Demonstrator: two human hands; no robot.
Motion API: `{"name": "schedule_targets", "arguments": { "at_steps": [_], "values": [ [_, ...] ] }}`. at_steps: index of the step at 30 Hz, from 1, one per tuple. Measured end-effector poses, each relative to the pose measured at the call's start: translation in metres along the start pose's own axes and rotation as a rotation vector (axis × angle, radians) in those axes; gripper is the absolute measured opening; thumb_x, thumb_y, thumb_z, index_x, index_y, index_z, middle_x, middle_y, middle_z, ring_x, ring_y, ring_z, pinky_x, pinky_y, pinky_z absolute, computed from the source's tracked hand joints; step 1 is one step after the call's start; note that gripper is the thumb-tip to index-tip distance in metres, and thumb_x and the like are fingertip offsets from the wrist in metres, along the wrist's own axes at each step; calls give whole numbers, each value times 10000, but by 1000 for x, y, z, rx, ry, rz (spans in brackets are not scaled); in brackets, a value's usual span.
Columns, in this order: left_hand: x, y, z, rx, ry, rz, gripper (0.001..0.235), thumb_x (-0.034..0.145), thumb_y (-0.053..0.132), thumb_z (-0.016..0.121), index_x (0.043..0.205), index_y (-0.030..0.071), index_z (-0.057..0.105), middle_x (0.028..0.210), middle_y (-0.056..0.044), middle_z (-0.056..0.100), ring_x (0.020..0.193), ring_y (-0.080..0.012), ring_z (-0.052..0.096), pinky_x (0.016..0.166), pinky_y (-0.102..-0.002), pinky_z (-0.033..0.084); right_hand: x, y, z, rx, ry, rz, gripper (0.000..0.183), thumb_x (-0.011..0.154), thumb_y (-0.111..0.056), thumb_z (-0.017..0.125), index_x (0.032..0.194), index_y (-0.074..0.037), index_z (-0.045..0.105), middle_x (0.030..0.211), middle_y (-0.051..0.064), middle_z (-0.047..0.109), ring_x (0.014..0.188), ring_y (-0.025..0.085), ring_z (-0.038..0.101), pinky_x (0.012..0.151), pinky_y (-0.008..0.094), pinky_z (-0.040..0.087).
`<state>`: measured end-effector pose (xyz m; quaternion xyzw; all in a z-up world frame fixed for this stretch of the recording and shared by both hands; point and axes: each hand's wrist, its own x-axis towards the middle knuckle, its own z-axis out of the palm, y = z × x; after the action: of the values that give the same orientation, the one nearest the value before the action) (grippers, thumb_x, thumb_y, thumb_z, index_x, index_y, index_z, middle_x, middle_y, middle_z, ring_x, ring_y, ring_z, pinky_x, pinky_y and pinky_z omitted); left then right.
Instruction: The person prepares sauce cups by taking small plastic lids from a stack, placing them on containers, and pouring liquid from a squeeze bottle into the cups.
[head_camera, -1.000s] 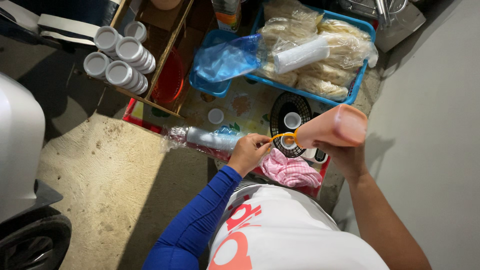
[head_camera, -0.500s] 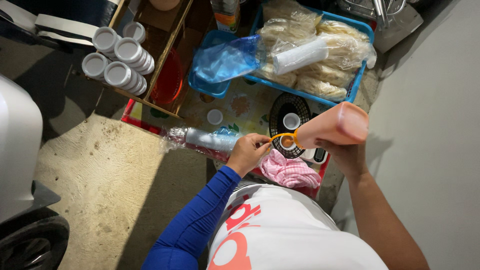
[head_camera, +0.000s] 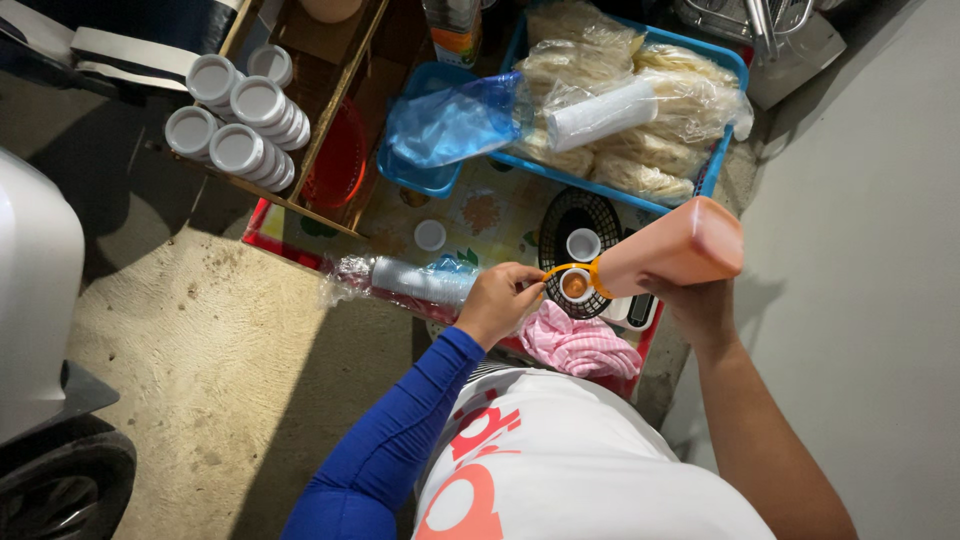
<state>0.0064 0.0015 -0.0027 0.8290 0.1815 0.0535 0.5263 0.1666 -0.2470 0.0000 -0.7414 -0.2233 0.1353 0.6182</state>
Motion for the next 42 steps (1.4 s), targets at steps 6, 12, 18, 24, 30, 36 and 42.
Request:
{"name": "schedule_targets", "arguments": {
  "at_steps": [6,12,18,24,30,36,42],
  "values": [
    [10,2,0,43,17,60,187,875,178,761,1002,44,791,940,-113,761,769,-233,733,720,-327,587,5,11,-2,152,12,22,745,768,-131,923,1396,-36,533,1288,55,637,1189,165,632,1006,347,572],
    [38,-1,0,59,41,88,194,862,171,766,1017,56,786,949,-132,761,821,-265,739,747,-355,583,28,11,-3,183,9,-51,755,766,-102,908,1408,-46,515,1301,45,628,1206,162,630,1037,339,563],
    [62,-14,6,62,56,78,199,853,175,768,1011,56,785,977,-134,770,871,-271,755,787,-354,593,45,6,2,226,2,-4,660,802,-69,889,1365,-27,549,1273,52,640,1176,162,644,1002,330,581],
    [66,-17,6,57,44,22,196,857,174,759,1015,60,787,984,-128,772,867,-270,756,786,-353,593,51,1,6,-9,23,-28,604,787,-57,903,1293,-2,578,1206,62,658,1089,163,660,927,330,609],
    [69,-19,4,88,55,58,193,856,177,764,1006,59,793,986,-132,774,877,-276,753,793,-357,591,54,-6,10,60,13,-25,647,782,-64,907,1333,-9,572,1241,64,652,1132,163,658,965,338,606],
    [70,-18,3,65,46,24,194,862,179,752,1012,61,791,982,-132,773,869,-272,757,782,-353,595,58,-7,11,41,12,-8,691,755,-52,904,1353,-16,560,1259,64,649,1151,176,656,988,353,603],
    [71,-18,2,64,48,17,196,857,177,753,1011,63,794,978,-134,773,867,-273,757,776,-352,594,59,-8,11,81,-3,-24,687,770,-65,901,1361,-21,555,1264,61,647,1162,172,652,999,349,598]
  ]
}}
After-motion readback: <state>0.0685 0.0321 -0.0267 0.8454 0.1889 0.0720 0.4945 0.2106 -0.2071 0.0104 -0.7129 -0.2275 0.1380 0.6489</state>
